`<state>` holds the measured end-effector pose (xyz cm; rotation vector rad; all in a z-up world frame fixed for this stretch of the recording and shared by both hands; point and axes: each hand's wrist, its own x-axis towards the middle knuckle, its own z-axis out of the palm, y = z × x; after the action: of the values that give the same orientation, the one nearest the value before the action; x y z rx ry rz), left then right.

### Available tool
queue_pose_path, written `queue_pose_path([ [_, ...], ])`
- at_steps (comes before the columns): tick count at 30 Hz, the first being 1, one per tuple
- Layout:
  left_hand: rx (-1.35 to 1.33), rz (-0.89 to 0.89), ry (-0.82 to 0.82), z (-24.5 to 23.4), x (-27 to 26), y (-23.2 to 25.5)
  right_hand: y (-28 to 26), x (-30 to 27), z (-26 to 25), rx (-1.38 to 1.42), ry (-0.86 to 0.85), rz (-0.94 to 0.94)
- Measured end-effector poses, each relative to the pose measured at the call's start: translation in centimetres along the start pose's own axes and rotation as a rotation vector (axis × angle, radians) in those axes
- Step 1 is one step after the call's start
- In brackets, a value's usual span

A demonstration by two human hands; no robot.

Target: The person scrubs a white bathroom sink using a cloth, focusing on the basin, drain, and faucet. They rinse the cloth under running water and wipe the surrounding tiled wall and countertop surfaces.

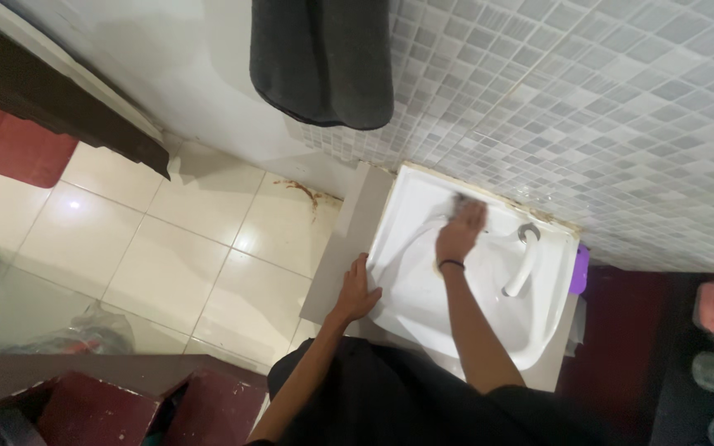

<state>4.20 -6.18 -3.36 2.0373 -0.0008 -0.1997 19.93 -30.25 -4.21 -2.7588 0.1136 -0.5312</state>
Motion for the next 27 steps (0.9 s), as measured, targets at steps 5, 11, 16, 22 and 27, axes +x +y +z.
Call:
queue_pose_path([
  [5, 0.03, -0.078, -0.009, -0.1, -0.1, 0.6, -6.4, 0.3, 0.8, 0.232, -0.063, -0.068],
  [11, 0.0, -0.06, 0.009, -0.4, -0.3, 1.0, -9.9, 1.3, -0.6, 0.335, -0.102, -0.103],
  [16, -0.006, -0.048, 0.027, 0.1, -0.3, 0.5, -9.3, 1.3, -0.9, 0.435, -0.137, -0.149],
  [22, -0.05, -0.098, 0.03, -0.5, -1.1, 0.9, -8.8, 0.0, -3.0, 0.494, -0.243, -0.211],
  [27, -0.154, -0.059, 0.083, -0.6, -2.0, 1.3, -10.4, -8.3, -7.2, 0.497, -0.31, -0.29],
])
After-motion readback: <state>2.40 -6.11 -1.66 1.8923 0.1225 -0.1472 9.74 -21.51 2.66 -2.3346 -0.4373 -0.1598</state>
